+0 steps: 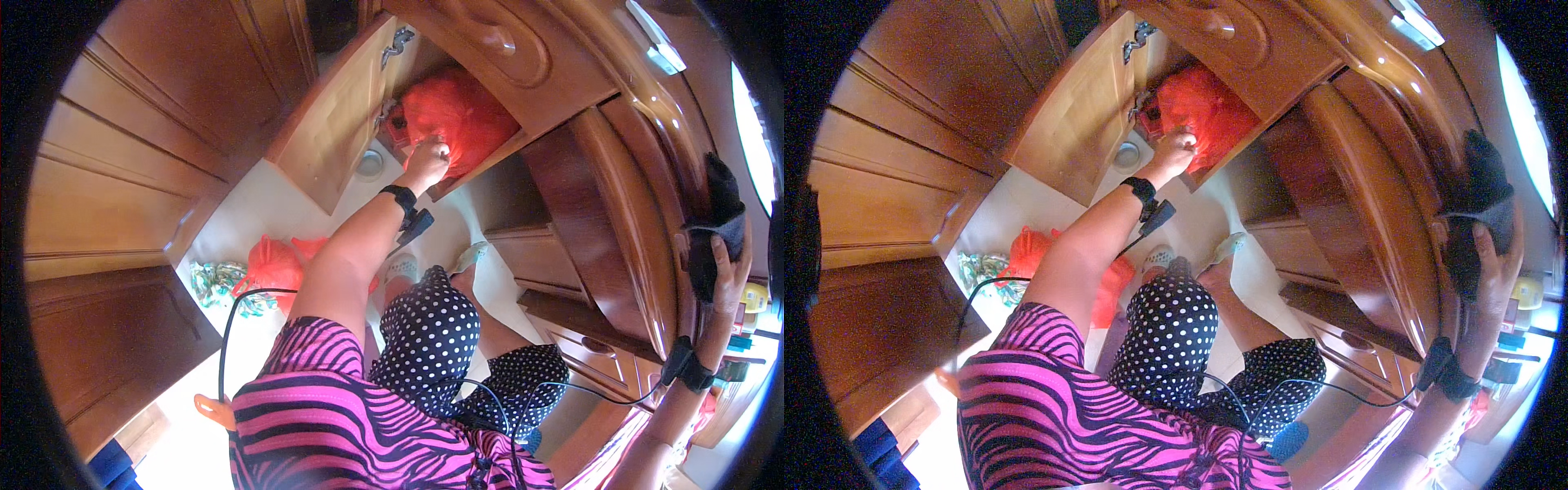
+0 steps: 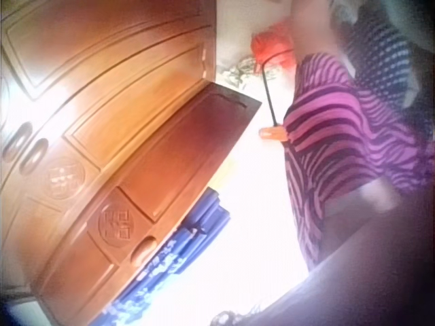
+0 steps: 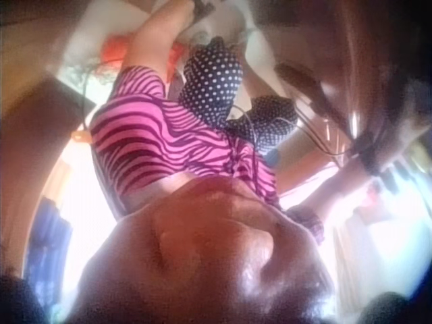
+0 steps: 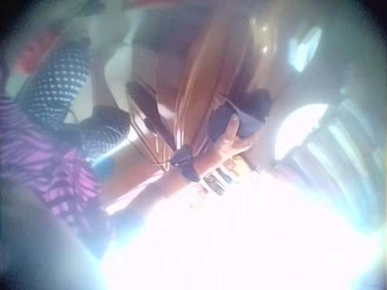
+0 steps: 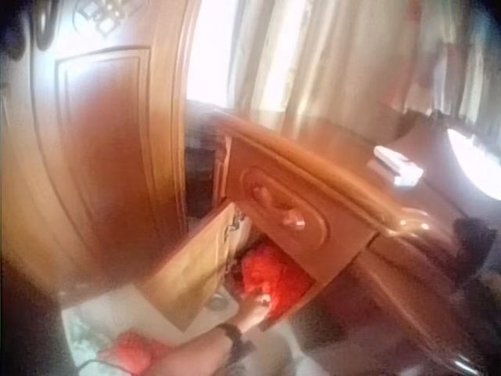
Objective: Organize and inspect various small items stored in a red plastic bag inside a wooden cabinet.
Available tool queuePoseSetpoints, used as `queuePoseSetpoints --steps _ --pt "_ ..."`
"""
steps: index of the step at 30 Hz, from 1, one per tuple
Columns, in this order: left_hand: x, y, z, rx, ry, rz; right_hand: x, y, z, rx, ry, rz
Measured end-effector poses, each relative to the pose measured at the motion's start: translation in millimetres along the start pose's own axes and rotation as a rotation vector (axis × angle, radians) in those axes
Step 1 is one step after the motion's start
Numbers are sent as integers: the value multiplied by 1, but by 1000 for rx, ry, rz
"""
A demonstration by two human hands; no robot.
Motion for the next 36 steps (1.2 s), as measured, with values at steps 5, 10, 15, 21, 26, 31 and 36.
queuePoseSetpoints --steps 5,10,15,21,26,31,36 --pt "15 -6 -10 100 -149 165 2 1 0 -40 35 -47" --pt "33 19 -17 102 -139 164 1 -1 4 -69 25 -39" --pt "51 17 4 243 -75 134 0 -7 -1 -103 33 -46" --pt "46 59 48 420 70 37 1 -11 -4 -52 42 -21" --pt "69 78 62 440 -55 103 -2 -16 -4 -64 58 -31" --pt "82 75 61 434 -50 170 -6 -14 -4 -97 -22 -3" --pt "84 55 59 565 116 278 1 -28 -8 -156 2 -101"
Point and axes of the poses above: each hand's wrist, its own x-axis away from the middle knuckle, its own z-axis out of the back of the hand, y = z × x, the point moved 1 cm from there along -x, towards the middle knuckle, and after that the axes turned 1 degree about -z, right-handed, at the moved point
